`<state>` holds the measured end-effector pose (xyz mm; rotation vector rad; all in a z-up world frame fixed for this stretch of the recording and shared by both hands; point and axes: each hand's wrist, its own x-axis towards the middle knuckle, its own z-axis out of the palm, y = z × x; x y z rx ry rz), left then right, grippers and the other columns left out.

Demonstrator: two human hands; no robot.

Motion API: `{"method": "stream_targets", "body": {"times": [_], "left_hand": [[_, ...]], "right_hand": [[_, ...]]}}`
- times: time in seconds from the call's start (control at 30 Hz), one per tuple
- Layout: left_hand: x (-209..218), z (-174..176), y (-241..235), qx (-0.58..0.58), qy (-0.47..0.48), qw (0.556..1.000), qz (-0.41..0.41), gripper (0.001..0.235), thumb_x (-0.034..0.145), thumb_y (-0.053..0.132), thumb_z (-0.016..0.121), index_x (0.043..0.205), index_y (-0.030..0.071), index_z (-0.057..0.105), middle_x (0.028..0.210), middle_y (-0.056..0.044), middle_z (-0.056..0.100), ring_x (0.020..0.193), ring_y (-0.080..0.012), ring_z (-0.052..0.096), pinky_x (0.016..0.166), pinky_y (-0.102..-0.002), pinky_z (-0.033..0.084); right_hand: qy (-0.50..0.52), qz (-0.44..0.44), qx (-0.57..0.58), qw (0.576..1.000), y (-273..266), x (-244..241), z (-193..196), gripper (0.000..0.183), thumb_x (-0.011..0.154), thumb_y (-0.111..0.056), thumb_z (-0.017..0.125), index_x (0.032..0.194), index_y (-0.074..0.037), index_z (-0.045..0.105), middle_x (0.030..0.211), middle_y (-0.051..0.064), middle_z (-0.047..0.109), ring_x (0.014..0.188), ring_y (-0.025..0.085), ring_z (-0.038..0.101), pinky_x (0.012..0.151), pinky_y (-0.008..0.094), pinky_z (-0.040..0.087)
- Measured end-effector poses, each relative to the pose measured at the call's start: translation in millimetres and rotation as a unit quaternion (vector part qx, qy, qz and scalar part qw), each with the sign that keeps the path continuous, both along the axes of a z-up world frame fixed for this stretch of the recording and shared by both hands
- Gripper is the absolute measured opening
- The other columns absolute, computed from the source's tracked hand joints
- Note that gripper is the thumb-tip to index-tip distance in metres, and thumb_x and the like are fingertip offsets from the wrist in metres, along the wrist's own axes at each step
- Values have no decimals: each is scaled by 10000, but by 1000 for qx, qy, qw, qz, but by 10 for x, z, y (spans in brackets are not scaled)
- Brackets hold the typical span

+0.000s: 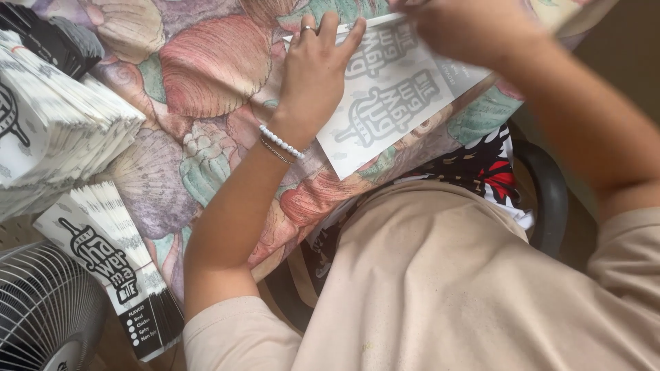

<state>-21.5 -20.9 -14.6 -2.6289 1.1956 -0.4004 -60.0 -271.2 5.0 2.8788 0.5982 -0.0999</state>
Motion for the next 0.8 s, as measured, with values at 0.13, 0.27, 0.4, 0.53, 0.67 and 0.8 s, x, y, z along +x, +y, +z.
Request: {"method": "stream_targets", "body": {"times": [0.13, 0.27, 0.4, 0.53, 0.67, 0.8], "left_hand": [[36, -40, 70, -62, 17, 998, -16, 666, 848, -16, 640, 1447, 258, 544, 1236, -132, 486, 1043, -332, 524, 726, -357, 574], [111, 2, 175, -126, 78, 989, -26, 601, 871, -113, 552, 1385, 191, 616, 1113, -105, 512, 926, -257, 500, 579, -282, 502], [102, 98, 193, -136, 83, 987, -36, 545, 865, -113, 554, 1341, 139, 636, 1079, -111, 525, 878, -258, 512, 608, -319, 525], [40, 62, 153, -112, 66, 991, -26, 553, 859, -104, 546, 1345, 150, 616, 1132, -125, 530, 937, -283, 533, 592, -341, 538], [28, -59, 111, -55, 53, 997, -4, 679, 870, 1, 600, 1489, 265, 507, 1273, -140, 461, 1052, -314, 461, 710, -367, 537], [31, -53, 98, -49, 78, 996, 8, 718, 895, 54, 627, 1544, 290, 434, 1318, -166, 434, 1100, -337, 471, 826, -390, 536]], "right_hand": [[-160, 92, 143, 972, 221, 32, -209, 195, 1157, -200, 652, 1134, -75, 800, 976, -3, 669, 853, 153, 611, 571, 270, 575], [-166, 62, 60, 982, -154, -129, -273, 129, 1089, -123, 618, 1002, -153, 709, 913, -40, 647, 849, 142, 596, 681, 272, 600], [-224, 53, 105, 967, -577, -310, -353, 222, 1084, -95, 638, 1168, -120, 842, 1123, -18, 784, 956, 165, 674, 692, 301, 632], [-208, 20, 79, 975, -334, -338, -239, 248, 1153, -145, 582, 1082, -134, 820, 1009, -42, 754, 910, 146, 667, 667, 285, 634], [-82, -49, 130, 987, 144, -190, -122, 186, 1066, -13, 584, 924, 32, 695, 1005, 124, 716, 907, 261, 651, 665, 349, 644], [-71, 21, 155, 985, 496, 59, -298, 214, 1050, -132, 607, 1192, -16, 718, 1100, 80, 674, 1024, 212, 593, 850, 297, 608]]}}
